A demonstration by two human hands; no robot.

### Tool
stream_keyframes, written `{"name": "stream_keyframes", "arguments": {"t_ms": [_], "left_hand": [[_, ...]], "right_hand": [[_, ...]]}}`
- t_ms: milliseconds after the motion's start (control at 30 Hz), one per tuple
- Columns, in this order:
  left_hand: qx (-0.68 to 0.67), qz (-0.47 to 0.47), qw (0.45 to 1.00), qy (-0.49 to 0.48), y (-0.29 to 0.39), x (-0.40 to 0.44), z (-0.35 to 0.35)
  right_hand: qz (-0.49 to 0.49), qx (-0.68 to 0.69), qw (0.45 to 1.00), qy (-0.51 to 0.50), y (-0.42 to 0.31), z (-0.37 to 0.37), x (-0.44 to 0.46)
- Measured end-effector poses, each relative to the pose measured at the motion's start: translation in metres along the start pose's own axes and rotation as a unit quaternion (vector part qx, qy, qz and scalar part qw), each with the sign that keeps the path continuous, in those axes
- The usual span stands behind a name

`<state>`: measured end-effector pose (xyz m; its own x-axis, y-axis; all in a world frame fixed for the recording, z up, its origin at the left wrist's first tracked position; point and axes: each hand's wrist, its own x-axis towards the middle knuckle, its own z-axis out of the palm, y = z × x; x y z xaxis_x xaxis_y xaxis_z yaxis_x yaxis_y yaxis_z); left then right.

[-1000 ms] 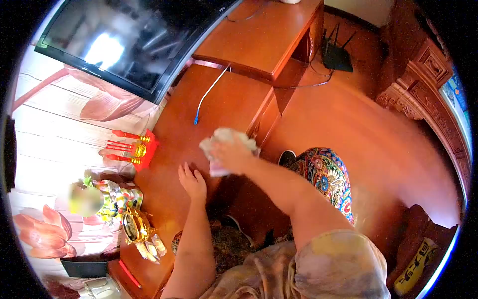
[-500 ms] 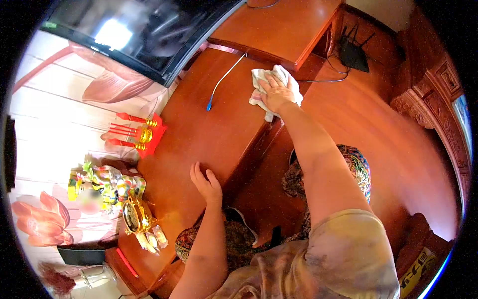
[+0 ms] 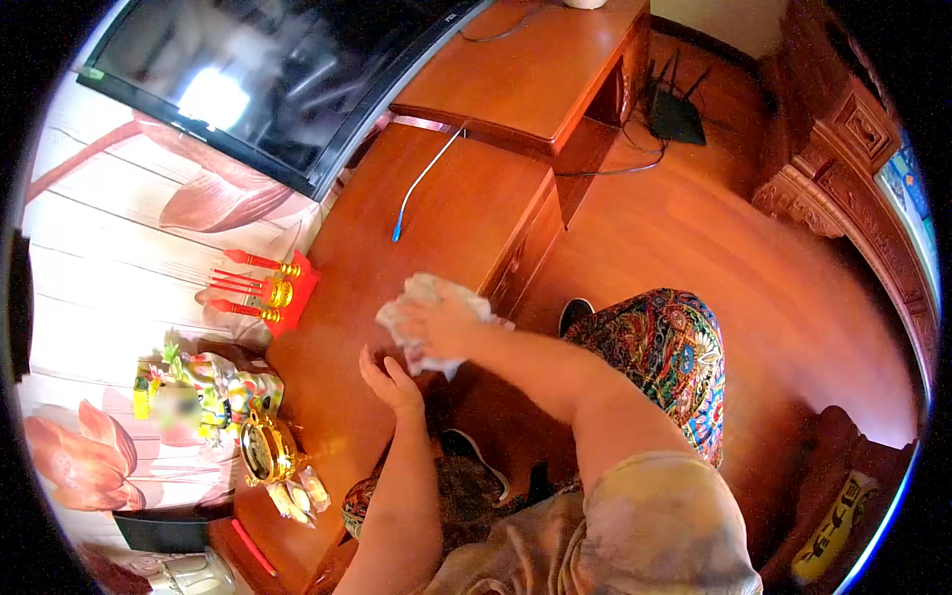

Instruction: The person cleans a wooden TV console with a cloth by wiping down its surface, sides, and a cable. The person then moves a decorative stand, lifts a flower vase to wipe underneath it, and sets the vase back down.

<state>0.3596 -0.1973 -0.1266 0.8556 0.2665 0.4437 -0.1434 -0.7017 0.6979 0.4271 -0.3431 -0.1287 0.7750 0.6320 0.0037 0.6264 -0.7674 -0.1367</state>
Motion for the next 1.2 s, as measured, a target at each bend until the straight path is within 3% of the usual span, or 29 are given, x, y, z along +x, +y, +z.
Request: {"name": "stream_keyframes", "arguments": {"t_ms": [67,133,233,367,633,733,767,900,967,1033,1100,1133,1200], "left_hand": [[-0.003,0.003,1.0,0.0,0.0,0.0,-0.001],[0.03,0.014,0.999,-0.016,0.004,0.001,-0.001],[0.046,0.01,0.998,-0.03,0.007,-0.001,0.0],[0.079,0.04,0.995,-0.037,0.004,0.001,0.001],[0.065,0.038,0.996,-0.041,0.006,0.001,0.0],[0.097,0.051,0.993,-0.037,0.004,0.001,0.002],[0.095,0.049,0.994,-0.037,0.004,0.0,0.002],[0.098,0.05,0.993,-0.041,0.004,0.0,0.002],[0.1,0.055,0.993,-0.041,0.0,-0.001,0.002],[0.089,0.052,0.994,-0.047,-0.001,0.0,0.001],[0.072,0.052,0.995,-0.047,-0.001,0.002,-0.001],[0.059,0.049,0.996,-0.051,-0.002,0.002,-0.003],[0.028,0.034,0.997,-0.067,-0.01,0.006,-0.007]], "right_hand": [[0.033,0.029,0.998,0.035,0.039,-0.006,0.006],[0.139,0.122,0.982,0.032,0.082,-0.071,-0.038],[0.291,0.115,0.95,-0.025,0.143,-0.079,-0.048],[0.317,0.056,0.947,-0.019,0.183,-0.077,-0.053],[0.375,0.032,0.926,0.016,0.173,-0.053,-0.052],[0.423,0.112,0.886,0.152,0.161,-0.041,-0.06],[0.423,0.11,0.887,0.151,0.158,-0.033,-0.063],[0.343,0.083,0.841,0.411,0.132,0.004,-0.077],[0.407,0.301,0.777,0.373,0.092,0.002,-0.092],[0.432,0.552,0.675,0.23,0.064,0.02,-0.109],[0.421,0.741,0.462,0.245,0.03,0.066,-0.122],[0.42,0.741,0.463,0.243,0.019,0.079,-0.128],[0.36,0.867,0.268,0.218,-0.003,0.085,-0.14]]}}
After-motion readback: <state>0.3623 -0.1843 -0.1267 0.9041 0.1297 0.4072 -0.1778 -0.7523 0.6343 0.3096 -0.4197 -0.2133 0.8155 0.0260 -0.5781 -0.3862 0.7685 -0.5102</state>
